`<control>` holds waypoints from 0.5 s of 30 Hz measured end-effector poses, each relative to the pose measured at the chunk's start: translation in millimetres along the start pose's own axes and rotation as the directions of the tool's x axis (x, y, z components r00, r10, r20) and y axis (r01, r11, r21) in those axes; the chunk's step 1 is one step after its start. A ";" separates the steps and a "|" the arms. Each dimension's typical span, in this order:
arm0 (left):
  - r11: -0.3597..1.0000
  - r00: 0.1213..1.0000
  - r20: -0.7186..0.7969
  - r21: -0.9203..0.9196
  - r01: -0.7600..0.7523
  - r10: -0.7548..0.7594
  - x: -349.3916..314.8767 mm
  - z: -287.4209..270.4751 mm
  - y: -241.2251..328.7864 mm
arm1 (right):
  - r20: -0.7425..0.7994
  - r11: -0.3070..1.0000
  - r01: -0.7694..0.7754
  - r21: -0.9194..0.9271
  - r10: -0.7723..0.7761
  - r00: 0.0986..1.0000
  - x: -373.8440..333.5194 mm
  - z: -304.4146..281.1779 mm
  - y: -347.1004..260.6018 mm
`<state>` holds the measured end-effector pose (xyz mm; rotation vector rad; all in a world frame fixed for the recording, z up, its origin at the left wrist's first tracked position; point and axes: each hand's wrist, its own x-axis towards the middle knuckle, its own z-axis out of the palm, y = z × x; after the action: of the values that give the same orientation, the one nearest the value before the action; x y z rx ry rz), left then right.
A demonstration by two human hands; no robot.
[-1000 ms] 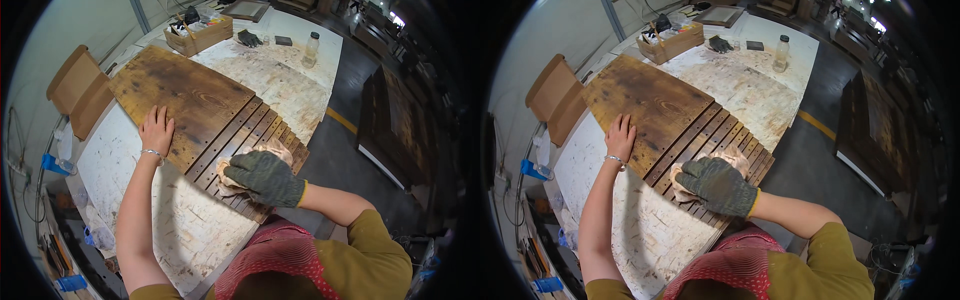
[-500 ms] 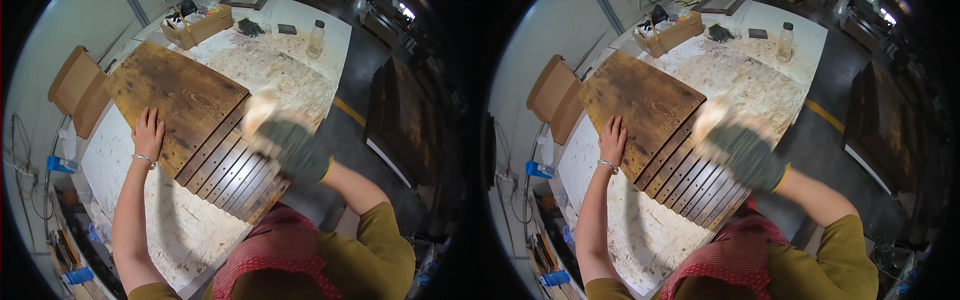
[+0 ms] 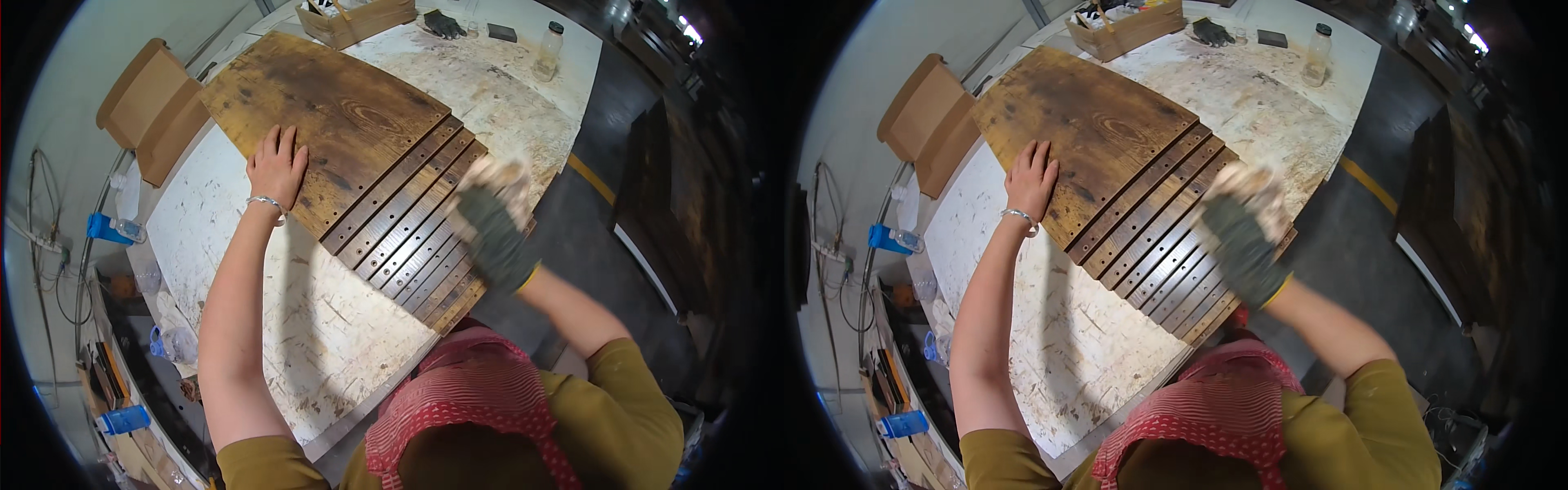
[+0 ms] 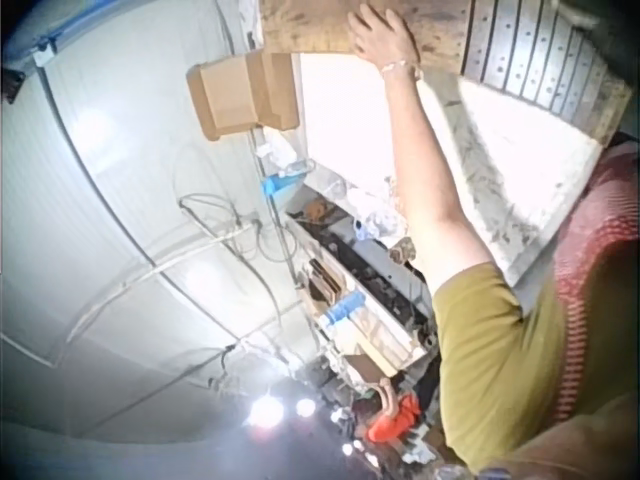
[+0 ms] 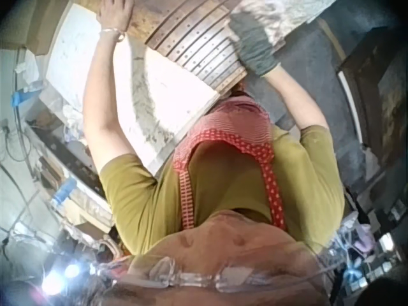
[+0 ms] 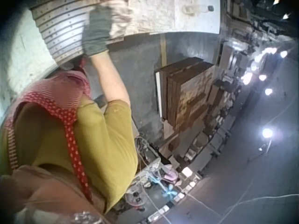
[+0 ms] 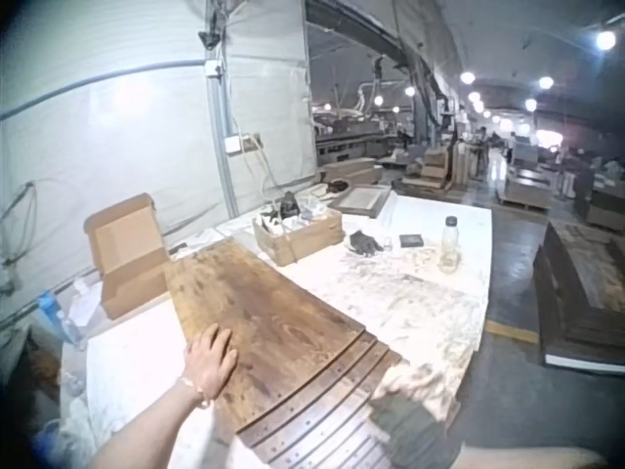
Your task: The person wipes the surfaces and edges of several wooden planks with a cloth, stacks them together, and removes debris from the workbench.
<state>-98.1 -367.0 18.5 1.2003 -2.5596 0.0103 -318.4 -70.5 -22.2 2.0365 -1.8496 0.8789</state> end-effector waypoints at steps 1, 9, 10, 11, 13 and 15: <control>1.000 1.000 -0.012 0.005 -0.014 0.014 3.7 2.3 4.3 | 0.013 0.970 -0.084 0.230 0.083 0.996 -11.6 22.1 -23.3; 1.000 1.000 0.003 -0.002 0.018 -0.018 -0.3 10.0 -13.8 | 0.576 0.670 -0.317 0.671 -0.202 0.792 -3.1 -15.6 -121.9; 1.000 1.000 0.001 -0.003 0.018 -0.018 0.3 9.1 -13.0 | 0.679 0.762 -0.333 0.555 -0.184 0.711 25.5 -49.7 -106.9; 1.000 1.000 0.005 -0.001 0.017 -0.017 0.4 10.4 -12.6 | 0.554 0.572 -0.474 0.669 0.040 0.831 23.4 -59.2 -89.5; 1.000 1.000 0.015 0.002 0.028 -0.028 -0.5 9.2 -9.6 | 0.316 0.351 -0.461 0.815 0.399 0.861 15.4 -71.8 -44.0; 1.000 1.000 -0.015 -0.015 -0.005 0.005 3.0 5.8 -2.9 | 0.173 0.363 -0.470 0.804 0.613 0.771 14.0 -58.8 -16.9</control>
<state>-99.3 -371.9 13.5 1.1842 -2.5453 0.0016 -317.3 -46.2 35.6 1.5280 -2.3078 2.4263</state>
